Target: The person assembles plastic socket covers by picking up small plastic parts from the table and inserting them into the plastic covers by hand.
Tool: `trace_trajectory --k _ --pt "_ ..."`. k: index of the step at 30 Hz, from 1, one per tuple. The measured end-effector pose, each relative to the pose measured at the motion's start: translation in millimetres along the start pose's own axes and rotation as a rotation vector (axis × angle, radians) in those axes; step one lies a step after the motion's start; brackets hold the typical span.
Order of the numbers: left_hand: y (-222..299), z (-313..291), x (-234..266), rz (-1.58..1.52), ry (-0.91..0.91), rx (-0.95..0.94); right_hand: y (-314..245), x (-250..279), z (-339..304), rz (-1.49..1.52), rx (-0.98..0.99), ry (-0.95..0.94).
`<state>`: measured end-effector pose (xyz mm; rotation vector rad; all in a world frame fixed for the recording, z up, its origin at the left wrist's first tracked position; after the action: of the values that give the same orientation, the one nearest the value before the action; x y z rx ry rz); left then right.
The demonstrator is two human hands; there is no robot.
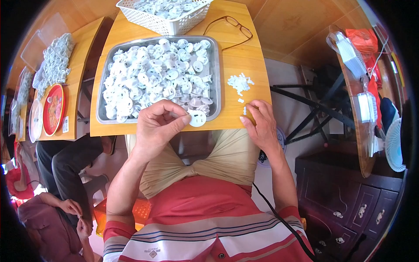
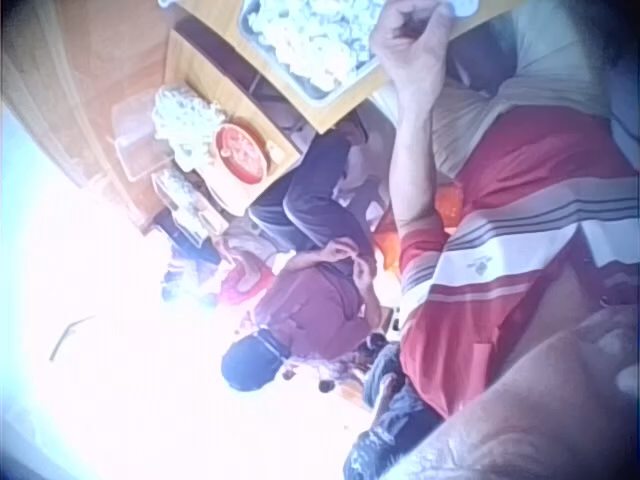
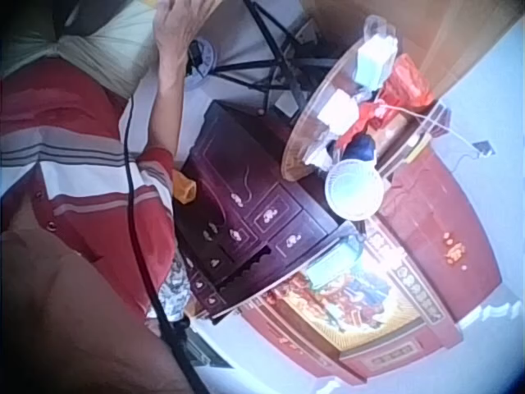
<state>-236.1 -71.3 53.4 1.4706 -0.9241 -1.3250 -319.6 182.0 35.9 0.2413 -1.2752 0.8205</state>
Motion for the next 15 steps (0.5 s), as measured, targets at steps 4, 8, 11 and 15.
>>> trace_trajectory --k 4,8,11,15 --pt "1.2 -0.9 -1.4 -0.012 -0.009 -0.022 2.7 0.7 -0.1 -0.023 -0.018 0.02" --pt "-0.2 -0.2 -1.5 0.0 -0.012 -0.023 6.1 -1.4 -0.6 -0.02 -0.021 0.038" --pt "-1.5 -0.8 -2.0 -0.008 -0.006 -0.016 7.1 -1.1 -1.8 -0.006 -0.04 0.05" --pt "-3.1 -2.7 -3.3 -0.019 -0.019 -0.011 7.6 0.9 -4.9 -0.039 -0.057 0.069"
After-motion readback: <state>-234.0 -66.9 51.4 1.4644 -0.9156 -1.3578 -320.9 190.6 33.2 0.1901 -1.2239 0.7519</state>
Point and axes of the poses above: each hand's wrist, its own z-axis towards the middle knuckle, its own x-axis out of the back of the hand, y = z × x, the point moved 9 cm from there along z, towards the middle knuckle, and after that the axes turned 6 degrees about -z, right-handed, at the moved point
